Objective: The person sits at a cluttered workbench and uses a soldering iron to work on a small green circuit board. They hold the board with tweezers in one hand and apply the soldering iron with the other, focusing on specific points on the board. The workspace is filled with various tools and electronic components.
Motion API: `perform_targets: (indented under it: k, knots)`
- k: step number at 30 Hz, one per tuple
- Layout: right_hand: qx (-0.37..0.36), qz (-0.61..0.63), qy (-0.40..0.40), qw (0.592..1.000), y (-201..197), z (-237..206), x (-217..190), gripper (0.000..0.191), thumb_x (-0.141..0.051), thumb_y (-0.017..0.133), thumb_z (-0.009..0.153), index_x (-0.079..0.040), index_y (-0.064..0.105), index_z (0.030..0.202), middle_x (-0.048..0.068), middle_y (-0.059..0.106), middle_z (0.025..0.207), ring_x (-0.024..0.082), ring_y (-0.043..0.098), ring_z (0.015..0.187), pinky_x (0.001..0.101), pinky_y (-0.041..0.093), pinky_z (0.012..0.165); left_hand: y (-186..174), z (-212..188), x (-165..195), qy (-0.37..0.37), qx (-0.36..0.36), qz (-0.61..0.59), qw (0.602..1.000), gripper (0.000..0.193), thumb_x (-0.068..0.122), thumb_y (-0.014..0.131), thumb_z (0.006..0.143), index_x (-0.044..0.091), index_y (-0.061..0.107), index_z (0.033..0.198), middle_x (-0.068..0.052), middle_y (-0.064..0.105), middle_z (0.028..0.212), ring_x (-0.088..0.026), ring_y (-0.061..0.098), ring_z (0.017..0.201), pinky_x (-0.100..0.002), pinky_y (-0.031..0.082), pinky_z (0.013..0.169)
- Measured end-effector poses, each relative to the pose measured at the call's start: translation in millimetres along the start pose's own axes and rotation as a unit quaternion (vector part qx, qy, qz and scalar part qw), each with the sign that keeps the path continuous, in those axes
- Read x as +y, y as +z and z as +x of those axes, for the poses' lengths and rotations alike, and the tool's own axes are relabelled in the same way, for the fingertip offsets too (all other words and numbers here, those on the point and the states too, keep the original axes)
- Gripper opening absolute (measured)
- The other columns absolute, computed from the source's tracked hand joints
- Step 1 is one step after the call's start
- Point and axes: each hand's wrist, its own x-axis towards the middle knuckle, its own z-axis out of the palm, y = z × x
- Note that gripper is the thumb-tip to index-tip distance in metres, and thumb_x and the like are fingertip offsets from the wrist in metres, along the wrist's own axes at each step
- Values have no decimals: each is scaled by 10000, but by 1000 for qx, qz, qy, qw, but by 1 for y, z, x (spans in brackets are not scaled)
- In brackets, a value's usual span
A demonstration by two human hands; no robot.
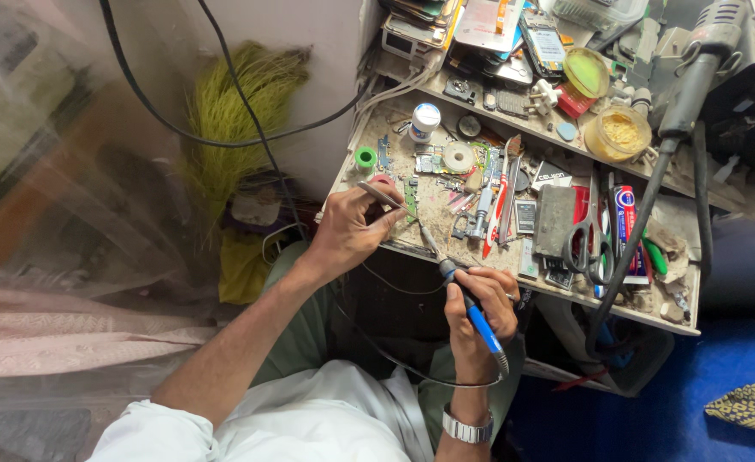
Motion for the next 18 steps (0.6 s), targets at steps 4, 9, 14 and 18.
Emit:
perform_targets:
  k: [4, 9, 14, 18]
  knots:
    - [-1, 0, 0, 1000, -1, 0, 0, 173, -92, 722, 846, -45, 735, 1013, 62, 717, 932, 226, 655, 1063, 439, 392, 1172, 1, 1, 0, -6, 3, -5, 1000, 166, 51, 797, 892, -11, 694, 1006, -81, 725, 987, -130, 715, 925, -290, 597, 834]
    - [4, 2, 11, 1000, -1, 1, -2, 168, -89, 711, 857, -36, 728, 1015, 58, 721, 934, 219, 663, 1058, 425, 405, 1166, 1, 0, -1, -3, -2, -11, 1000, 166, 44, 795, 893, -15, 695, 1011, -83, 725, 995, -134, 701, 944, -300, 594, 851]
    - [0, 0, 13, 1000, -1, 2, -6, 170, -90, 718, 861, -30, 734, 1020, 62, 729, 934, 220, 667, 1056, 421, 401, 1148, 0, 0, -1, -4, -6, -16, 1000, 172, 46, 791, 889, -18, 694, 1017, -86, 721, 1018, -139, 705, 971, -303, 596, 873]
    - [-4, -10, 11, 1000, -2, 3, -6, 167, -92, 719, 864, -34, 734, 1019, 61, 731, 939, 219, 666, 1059, 426, 399, 1159, 0, 0, -1, -10, -10, -12, 1000, 170, 52, 791, 890, -18, 695, 1011, -86, 723, 1013, -141, 708, 966, -301, 597, 874]
